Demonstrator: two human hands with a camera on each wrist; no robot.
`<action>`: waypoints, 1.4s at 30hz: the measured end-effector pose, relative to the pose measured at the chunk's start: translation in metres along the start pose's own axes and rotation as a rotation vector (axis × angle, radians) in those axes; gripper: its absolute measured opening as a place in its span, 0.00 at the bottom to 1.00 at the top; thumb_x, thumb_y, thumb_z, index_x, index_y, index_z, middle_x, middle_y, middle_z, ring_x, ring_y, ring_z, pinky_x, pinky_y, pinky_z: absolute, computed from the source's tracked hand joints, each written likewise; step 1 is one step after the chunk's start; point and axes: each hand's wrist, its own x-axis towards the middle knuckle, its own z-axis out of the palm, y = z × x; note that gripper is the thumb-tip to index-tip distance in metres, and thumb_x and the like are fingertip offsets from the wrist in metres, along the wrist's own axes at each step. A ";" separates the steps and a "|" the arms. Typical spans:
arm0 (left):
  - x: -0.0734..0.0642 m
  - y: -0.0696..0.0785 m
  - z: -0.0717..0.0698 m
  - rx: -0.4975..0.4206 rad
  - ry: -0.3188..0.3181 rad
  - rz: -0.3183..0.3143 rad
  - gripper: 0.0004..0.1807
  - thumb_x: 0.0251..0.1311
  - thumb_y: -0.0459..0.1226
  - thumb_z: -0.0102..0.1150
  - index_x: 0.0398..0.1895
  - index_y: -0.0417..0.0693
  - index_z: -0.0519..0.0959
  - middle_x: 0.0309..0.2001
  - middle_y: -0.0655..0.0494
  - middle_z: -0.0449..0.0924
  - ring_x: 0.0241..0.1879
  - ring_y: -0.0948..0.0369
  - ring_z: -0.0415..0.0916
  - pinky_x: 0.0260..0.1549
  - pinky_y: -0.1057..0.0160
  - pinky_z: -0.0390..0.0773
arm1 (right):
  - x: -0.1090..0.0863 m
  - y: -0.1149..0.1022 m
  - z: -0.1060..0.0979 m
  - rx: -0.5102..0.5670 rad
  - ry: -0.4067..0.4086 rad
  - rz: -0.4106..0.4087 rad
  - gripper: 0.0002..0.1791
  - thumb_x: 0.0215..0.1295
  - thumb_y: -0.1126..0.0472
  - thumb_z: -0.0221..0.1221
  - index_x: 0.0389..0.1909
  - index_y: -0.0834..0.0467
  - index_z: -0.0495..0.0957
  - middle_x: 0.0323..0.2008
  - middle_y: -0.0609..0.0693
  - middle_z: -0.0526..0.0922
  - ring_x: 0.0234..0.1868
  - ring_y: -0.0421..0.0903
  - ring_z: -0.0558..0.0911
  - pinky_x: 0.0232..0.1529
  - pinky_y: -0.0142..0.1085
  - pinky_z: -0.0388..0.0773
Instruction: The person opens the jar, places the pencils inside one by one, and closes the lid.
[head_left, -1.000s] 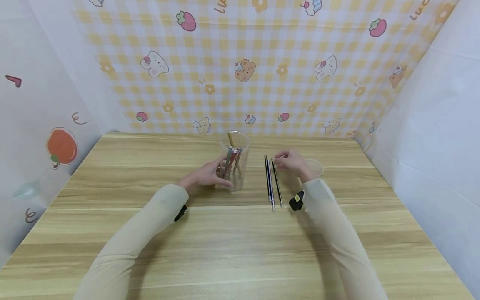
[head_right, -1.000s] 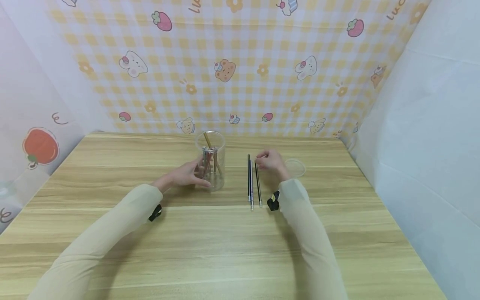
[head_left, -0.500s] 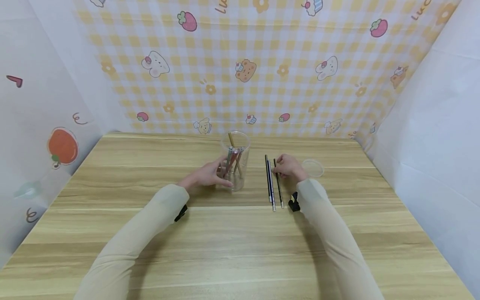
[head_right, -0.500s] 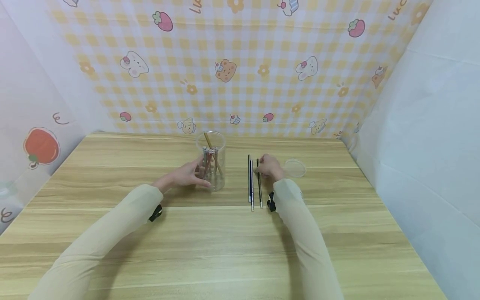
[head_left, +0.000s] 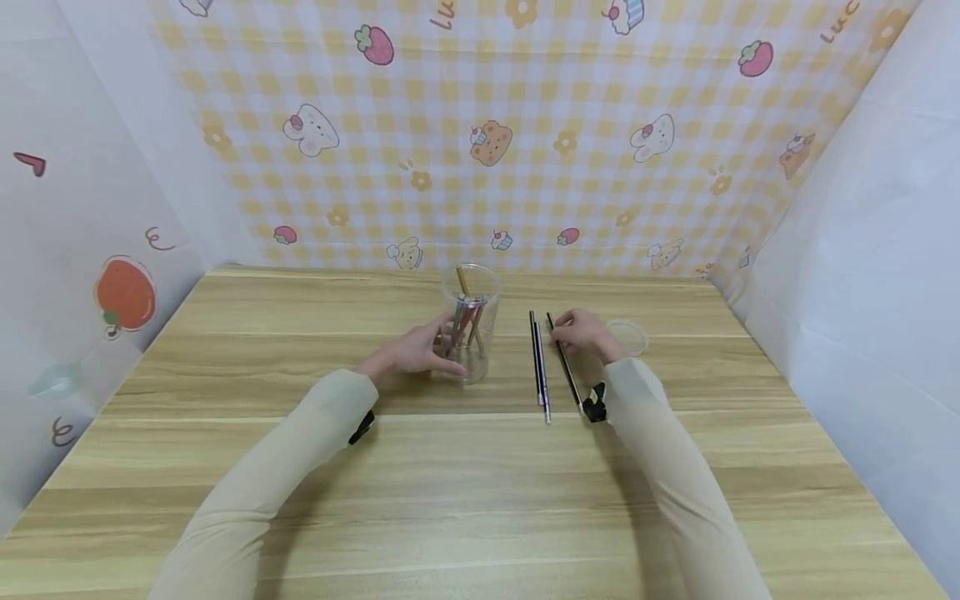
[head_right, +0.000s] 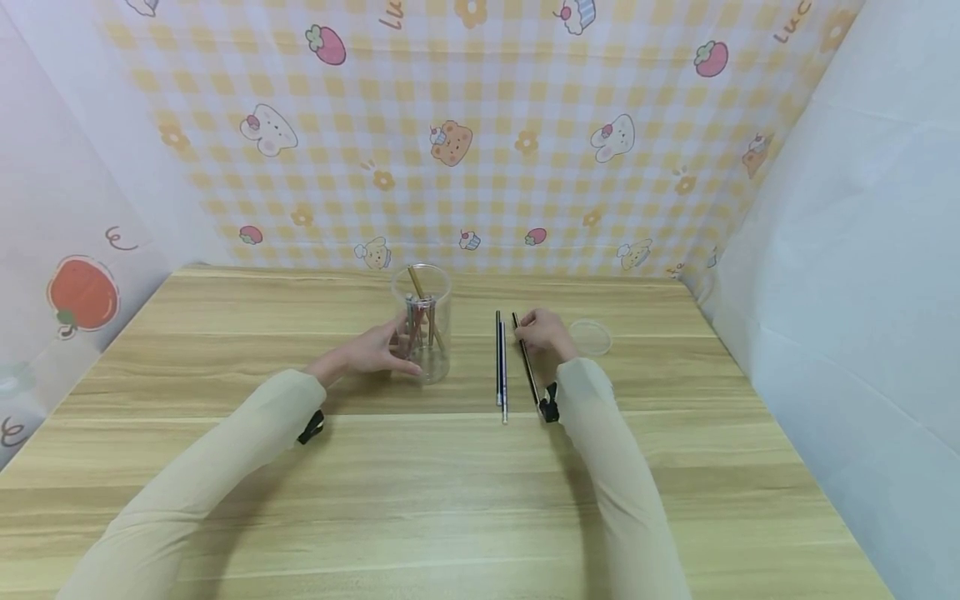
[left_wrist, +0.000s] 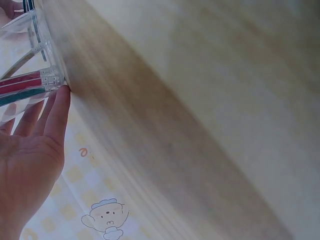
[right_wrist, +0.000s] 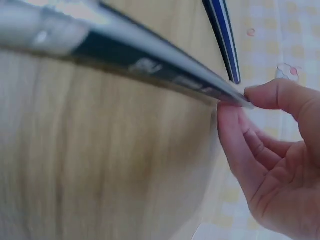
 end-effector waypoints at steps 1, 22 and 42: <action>0.000 0.000 0.000 -0.001 0.000 -0.001 0.46 0.43 0.37 0.68 0.64 0.47 0.51 0.57 0.38 0.61 0.55 0.46 0.61 0.54 0.50 0.58 | -0.002 0.000 -0.002 0.026 -0.003 -0.019 0.22 0.56 0.63 0.56 0.48 0.72 0.66 0.33 0.62 0.76 0.29 0.48 0.78 0.31 0.37 0.77; 0.016 -0.032 0.002 0.010 0.021 0.008 0.52 0.39 0.43 0.70 0.66 0.56 0.48 0.57 0.42 0.63 0.54 0.49 0.63 0.55 0.50 0.58 | -0.044 -0.072 -0.043 0.400 0.222 -0.296 0.21 0.63 0.58 0.52 0.50 0.69 0.67 0.38 0.55 0.74 0.34 0.43 0.74 0.40 0.37 0.75; 0.016 -0.031 0.001 0.055 0.028 0.031 0.49 0.39 0.43 0.70 0.65 0.56 0.50 0.55 0.43 0.65 0.54 0.51 0.63 0.53 0.51 0.60 | -0.081 -0.151 -0.049 0.463 0.252 -0.585 0.15 0.57 0.62 0.59 0.43 0.66 0.74 0.44 0.61 0.75 0.38 0.47 0.76 0.38 0.35 0.75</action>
